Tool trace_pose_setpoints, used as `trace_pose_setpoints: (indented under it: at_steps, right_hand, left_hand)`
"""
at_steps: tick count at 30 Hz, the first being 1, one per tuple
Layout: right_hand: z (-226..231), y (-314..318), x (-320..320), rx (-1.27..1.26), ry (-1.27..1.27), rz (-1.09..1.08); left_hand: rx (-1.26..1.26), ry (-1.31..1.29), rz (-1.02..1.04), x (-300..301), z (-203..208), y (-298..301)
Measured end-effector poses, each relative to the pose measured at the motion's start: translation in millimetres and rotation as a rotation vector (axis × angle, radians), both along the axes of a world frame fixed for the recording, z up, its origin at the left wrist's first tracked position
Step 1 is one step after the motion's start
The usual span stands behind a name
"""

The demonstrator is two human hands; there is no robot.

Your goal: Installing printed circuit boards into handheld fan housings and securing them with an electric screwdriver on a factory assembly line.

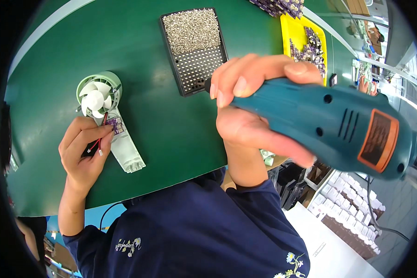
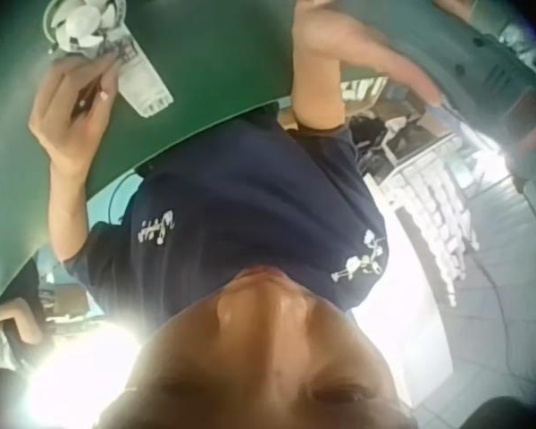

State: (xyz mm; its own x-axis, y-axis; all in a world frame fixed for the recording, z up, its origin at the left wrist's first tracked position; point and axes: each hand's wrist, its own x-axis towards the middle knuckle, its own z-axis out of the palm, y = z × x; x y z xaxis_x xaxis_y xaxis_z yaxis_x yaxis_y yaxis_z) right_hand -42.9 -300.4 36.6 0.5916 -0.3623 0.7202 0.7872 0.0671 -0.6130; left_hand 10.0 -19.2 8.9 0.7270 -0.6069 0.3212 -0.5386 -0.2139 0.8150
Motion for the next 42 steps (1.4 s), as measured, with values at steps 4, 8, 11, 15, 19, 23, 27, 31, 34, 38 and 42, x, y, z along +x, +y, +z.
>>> trace_pose_setpoints:
  at_steps: [4, 8, 11, 15, 19, 23, 27, 31, 34, 38, 42]
  right_hand:
    - [-1.6, 9.7, -2.5, -0.042, -0.024, -0.089]
    - [16.4, 13.2, -5.9, -0.110, -0.030, -0.140]
    - [35.8, 30.3, -10.9, -0.022, -0.022, -0.052]
    - [47.4, 65.9, -21.2, 0.012, 0.080, 0.148]
    - [39.4, 101.0, -13.2, -0.104, 0.041, 0.209]
    - [36.1, 115.1, -8.2, -0.152, 0.052, 0.211]
    - [29.6, 114.3, -5.4, -0.164, 0.085, 0.231]
    - [25.4, 118.1, -3.1, -0.153, 0.097, 0.234]
    - [25.9, 118.6, -3.6, -0.200, 0.144, 0.291]
    - [35.9, 114.6, -12.6, -0.379, 0.287, 0.374]
    - [37.1, 115.7, -17.8, -0.436, 0.274, 0.279]
  left_hand:
    - [-0.013, 0.031, -0.009, 0.3, -0.4, 1.2]
    - [-0.033, 0.059, -0.018, 0.9, 0.0, 2.1]
    - [-0.021, 0.060, -0.005, -0.2, -2.3, 0.8]
    - [-0.086, 0.069, -0.017, -0.7, -7.5, -2.6]
    - [-0.135, 0.053, -0.043, -0.1, -11.0, 0.5]
    - [-0.134, 0.045, -0.031, -1.5, -11.8, 4.1]
    - [-0.122, 0.061, -0.044, -1.8, -13.1, 2.9]
    - [-0.099, 0.055, -0.051, -1.5, -14.0, 3.4]
    - [-0.122, 0.069, -0.046, -2.3, -15.7, 4.2]
    - [-0.127, 0.072, -0.053, -3.5, -15.4, 4.0]
    - [-0.143, 0.045, -0.057, -1.4, -13.3, 1.6]
